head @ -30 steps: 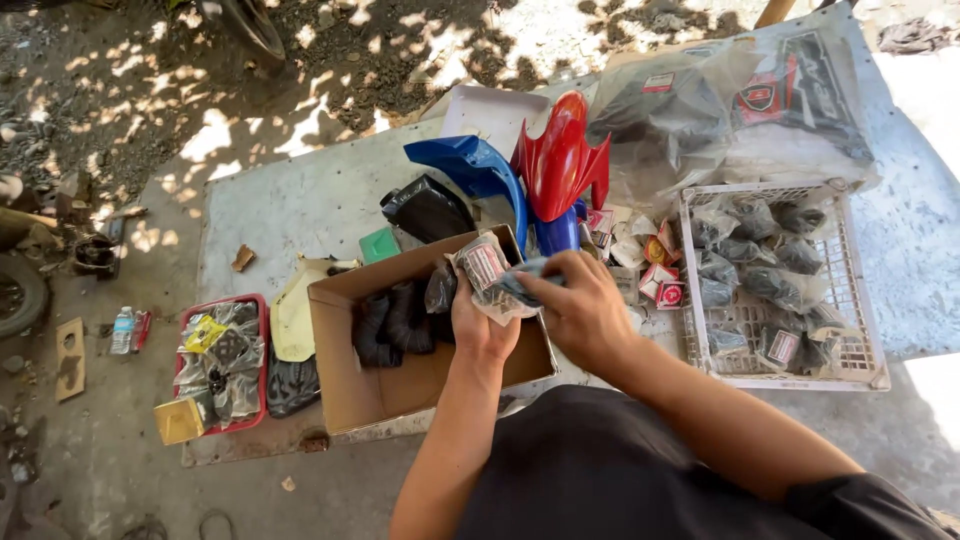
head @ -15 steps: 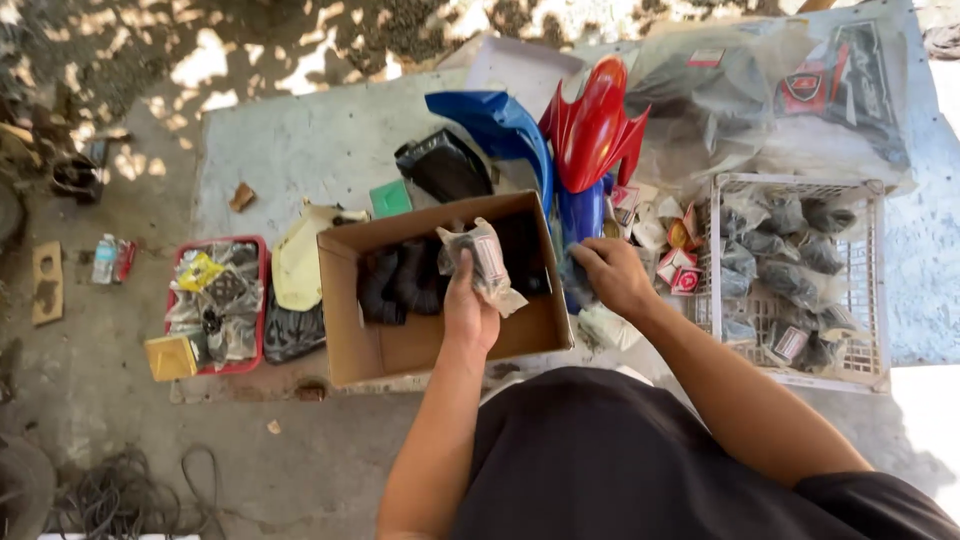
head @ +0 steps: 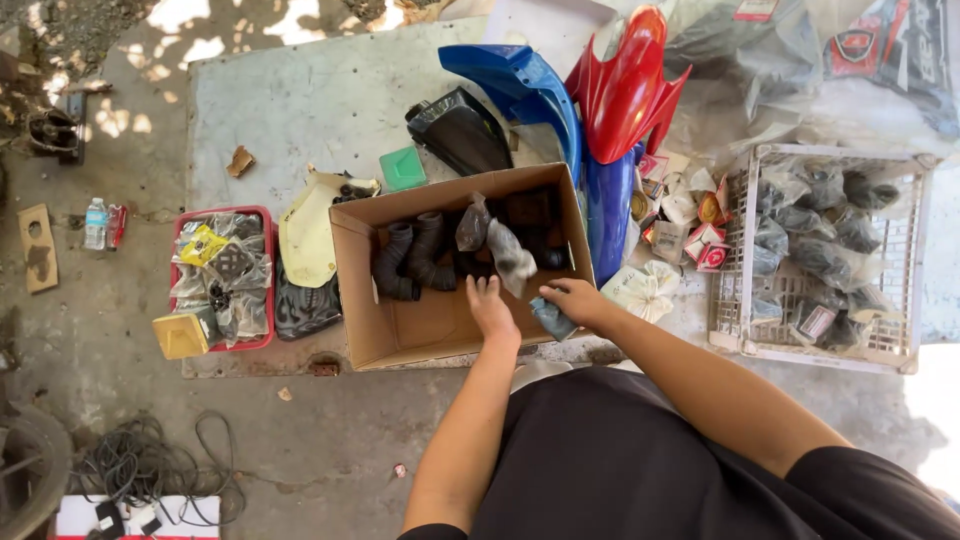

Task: The person sorts small, wrapped items from a cardboard box into a white plastic basket. They pick up items one by one, briefly inspect them, and place them into the basket. The workspace includes motorcycle parts and other boxes.

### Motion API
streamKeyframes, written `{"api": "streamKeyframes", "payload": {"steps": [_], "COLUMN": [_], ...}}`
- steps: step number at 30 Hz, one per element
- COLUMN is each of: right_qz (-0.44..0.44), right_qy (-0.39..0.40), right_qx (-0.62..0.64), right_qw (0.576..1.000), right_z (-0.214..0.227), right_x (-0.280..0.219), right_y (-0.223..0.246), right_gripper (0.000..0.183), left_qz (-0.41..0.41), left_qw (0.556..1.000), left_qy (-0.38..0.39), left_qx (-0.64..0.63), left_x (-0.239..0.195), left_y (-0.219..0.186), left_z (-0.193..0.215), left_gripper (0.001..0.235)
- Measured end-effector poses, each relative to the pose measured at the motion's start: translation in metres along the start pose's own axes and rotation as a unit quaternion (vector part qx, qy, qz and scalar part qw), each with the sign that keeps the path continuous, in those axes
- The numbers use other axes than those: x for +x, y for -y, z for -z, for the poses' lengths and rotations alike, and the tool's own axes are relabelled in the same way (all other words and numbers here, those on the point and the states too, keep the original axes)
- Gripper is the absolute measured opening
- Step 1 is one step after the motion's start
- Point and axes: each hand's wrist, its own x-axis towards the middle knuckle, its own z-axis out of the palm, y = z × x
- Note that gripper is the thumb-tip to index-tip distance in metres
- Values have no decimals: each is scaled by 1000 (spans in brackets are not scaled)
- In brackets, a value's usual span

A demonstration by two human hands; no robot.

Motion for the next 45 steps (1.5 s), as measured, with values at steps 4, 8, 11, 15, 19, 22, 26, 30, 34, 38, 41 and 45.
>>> {"api": "streamKeyframes", "payload": {"steps": [4, 8, 11, 15, 19, 22, 26, 30, 34, 38, 41, 45], "right_qz": [-12, -18, -35, -49, -97, -179, -229, -279, -298, -295, -188, -13], "right_qy": [-27, -85, -159, -269, -323, -367, -360, -309, -272, -270, -294, -290], "right_qx": [131, 364, 389, 400, 401, 470, 609, 664, 703, 653, 510, 428], "right_qw": [991, 927, 907, 875, 852, 782, 668, 621, 585, 643, 787, 856], "right_z": [18, 52, 82, 126, 163, 189, 201, 209, 205, 217, 264, 308], "right_x": [-23, -45, -44, -31, -35, -31, -6, 26, 71, 59, -19, -123], "right_y": [-23, -48, -81, -148, -223, -281, -345, -372, -401, -389, -339, -271], "right_gripper": [41, 41, 27, 32, 51, 48, 53, 62, 59, 47, 48, 55], "left_qz": [10, -85, -106, -77, -39, -31, -58, -76, -28, 27, 62, 220], "left_qw": [987, 949, 886, 785, 705, 641, 500, 420, 385, 365, 438, 703], "left_qy": [-1, 190, 325, 452, 500, 527, 504, 470, 463, 453, 462, 458], "left_qx": [159, 237, 313, 417, 501, 557, 702, 773, 798, 813, 769, 498], "left_x": [-8, -100, -142, -166, -169, -169, -162, -119, -98, -116, -169, -200], "left_y": [28, 6, 6, 41, 130, 212, 299, 392, 435, 416, 329, 219], "left_z": [-6, -65, -107, -166, -220, -255, -297, -308, -315, -332, -372, -359], "left_gripper": [69, 33, 29, 36, 38, 32, 38, 46, 60, 86, 92, 73]}}
